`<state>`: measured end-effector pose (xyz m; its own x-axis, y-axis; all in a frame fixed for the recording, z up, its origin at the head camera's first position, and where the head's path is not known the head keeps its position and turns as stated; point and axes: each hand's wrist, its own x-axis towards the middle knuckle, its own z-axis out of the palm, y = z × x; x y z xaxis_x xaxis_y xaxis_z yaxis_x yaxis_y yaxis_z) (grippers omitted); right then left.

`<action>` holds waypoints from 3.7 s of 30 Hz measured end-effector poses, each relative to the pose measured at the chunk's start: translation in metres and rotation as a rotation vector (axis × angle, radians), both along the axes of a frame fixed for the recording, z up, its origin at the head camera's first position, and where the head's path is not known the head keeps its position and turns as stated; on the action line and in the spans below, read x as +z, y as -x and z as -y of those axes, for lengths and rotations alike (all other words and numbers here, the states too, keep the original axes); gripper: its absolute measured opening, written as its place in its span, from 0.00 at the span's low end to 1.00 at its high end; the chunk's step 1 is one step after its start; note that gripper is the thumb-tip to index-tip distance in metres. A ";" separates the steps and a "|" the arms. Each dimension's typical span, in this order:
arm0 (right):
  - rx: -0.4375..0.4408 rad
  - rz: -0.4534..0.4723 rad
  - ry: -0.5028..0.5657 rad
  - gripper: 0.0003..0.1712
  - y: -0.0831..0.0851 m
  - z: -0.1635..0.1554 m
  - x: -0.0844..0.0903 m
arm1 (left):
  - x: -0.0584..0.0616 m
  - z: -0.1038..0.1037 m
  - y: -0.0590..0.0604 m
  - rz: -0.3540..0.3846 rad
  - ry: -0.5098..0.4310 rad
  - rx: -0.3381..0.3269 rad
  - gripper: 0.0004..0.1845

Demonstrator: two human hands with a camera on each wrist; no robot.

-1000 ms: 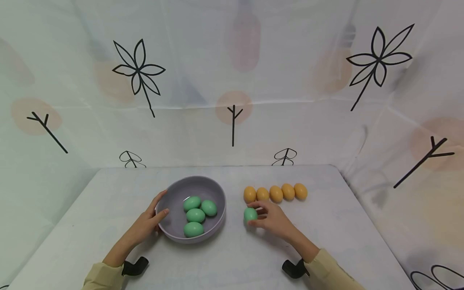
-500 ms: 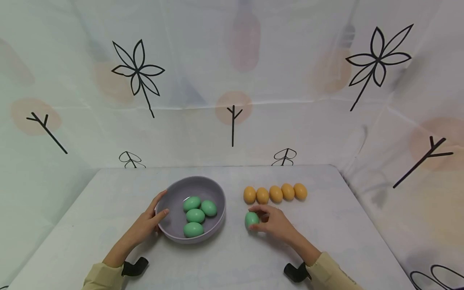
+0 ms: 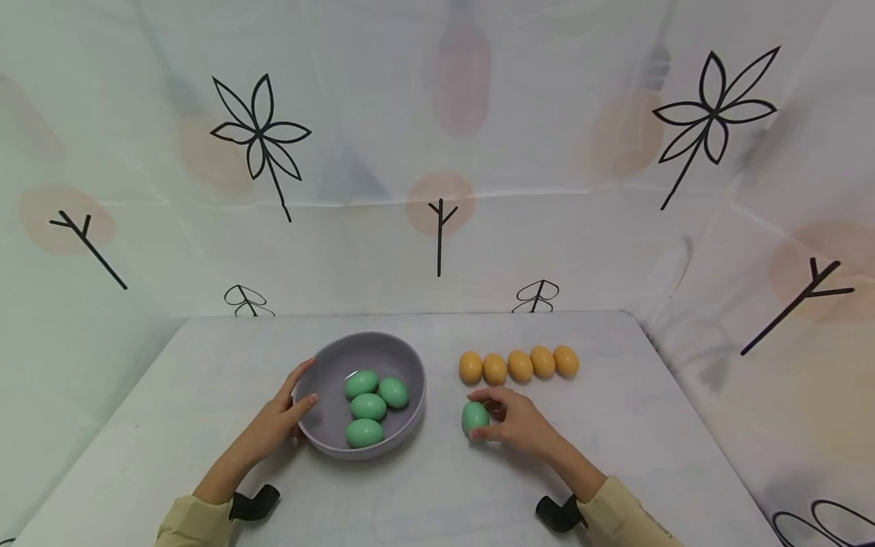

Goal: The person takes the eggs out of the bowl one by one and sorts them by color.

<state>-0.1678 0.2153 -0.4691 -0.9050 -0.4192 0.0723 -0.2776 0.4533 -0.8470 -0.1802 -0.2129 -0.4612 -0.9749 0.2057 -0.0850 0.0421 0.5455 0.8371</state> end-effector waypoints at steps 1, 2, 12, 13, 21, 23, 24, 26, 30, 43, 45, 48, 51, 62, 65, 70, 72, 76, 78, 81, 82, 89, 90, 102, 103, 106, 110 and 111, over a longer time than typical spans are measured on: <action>0.001 -0.002 0.000 0.34 0.000 0.000 0.000 | 0.000 0.000 0.000 0.000 -0.001 0.001 0.36; 0.001 -0.002 -0.001 0.34 0.000 0.000 0.001 | 0.000 0.000 0.000 -0.001 -0.002 0.002 0.36; -0.073 -0.003 -0.010 0.33 0.000 -0.001 0.007 | -0.001 0.000 -0.001 -0.012 0.001 0.003 0.36; -0.078 0.001 0.004 0.33 0.001 -0.001 0.009 | -0.002 0.000 0.000 -0.013 0.003 0.005 0.36; -0.052 -0.054 0.047 0.28 0.008 0.004 0.025 | -0.003 0.001 0.000 -0.013 0.005 0.013 0.36; -0.045 -0.064 0.049 0.27 0.011 0.008 0.029 | -0.003 0.001 0.000 -0.013 0.000 0.008 0.36; -0.042 -0.068 0.048 0.27 0.012 0.010 0.031 | -0.003 0.001 0.000 -0.012 -0.002 0.008 0.36; -0.044 -0.063 0.040 0.26 0.015 0.014 0.035 | -0.003 0.000 0.000 -0.011 -0.001 0.009 0.36; -0.031 -0.063 0.023 0.24 0.022 0.025 0.045 | -0.002 0.000 -0.001 -0.009 0.001 0.012 0.36; 0.100 -0.076 0.055 0.25 0.048 0.074 0.068 | -0.002 0.000 -0.001 -0.009 -0.002 0.010 0.36; 0.129 -0.077 0.055 0.24 0.054 0.083 0.072 | -0.002 0.000 0.000 -0.008 -0.002 0.014 0.36; 0.171 -0.068 0.044 0.24 0.063 0.095 0.077 | -0.002 -0.001 0.000 -0.005 -0.011 0.009 0.36; 0.219 -0.034 0.037 0.23 0.072 0.107 0.080 | -0.002 -0.001 0.000 -0.005 -0.013 0.005 0.36; 0.309 0.010 -0.076 0.22 0.096 0.147 0.088 | 0.000 0.000 -0.003 -0.010 -0.004 0.007 0.35; 0.299 0.013 -0.089 0.21 0.102 0.153 0.089 | 0.001 0.000 -0.003 -0.006 -0.010 0.008 0.35; 0.293 0.038 -0.102 0.22 0.111 0.161 0.090 | 0.002 0.000 -0.003 0.007 -0.028 0.006 0.35; 0.282 0.048 -0.110 0.21 0.114 0.164 0.089 | 0.002 0.000 -0.003 0.006 -0.030 0.003 0.35; 0.264 0.042 -0.133 0.20 0.119 0.169 0.086 | 0.002 0.000 -0.002 0.005 -0.023 -0.002 0.35; 0.266 0.037 -0.144 0.20 0.120 0.171 0.085 | 0.001 0.000 -0.002 0.007 -0.017 -0.002 0.35; 0.287 0.040 -0.157 0.20 0.123 0.172 0.081 | 0.000 0.000 -0.001 0.010 -0.015 -0.002 0.35; 0.298 0.049 -0.154 0.20 0.123 0.173 0.080 | 0.000 0.001 -0.001 0.010 -0.015 0.000 0.35; 0.378 0.173 -0.149 0.22 0.125 0.177 0.068 | -0.001 0.003 0.000 0.003 -0.007 -0.007 0.35; 0.384 0.185 -0.153 0.22 0.125 0.178 0.066 | -0.001 0.003 0.000 0.005 -0.008 -0.008 0.35; 0.466 0.232 -0.179 0.23 0.126 0.184 0.053 | -0.001 0.002 -0.002 0.009 -0.032 -0.007 0.35; 0.468 0.232 -0.177 0.23 0.125 0.185 0.052 | -0.001 0.002 -0.002 0.012 -0.034 -0.006 0.35; 0.473 0.235 -0.174 0.23 0.124 0.186 0.051 | -0.001 0.002 -0.003 0.016 -0.039 -0.001 0.35; 0.476 0.238 -0.188 0.23 0.124 0.187 0.050 | 0.000 0.002 -0.004 0.019 -0.044 0.009 0.35; 0.479 0.238 -0.193 0.23 0.124 0.187 0.050 | 0.000 0.002 -0.004 0.020 -0.044 0.011 0.35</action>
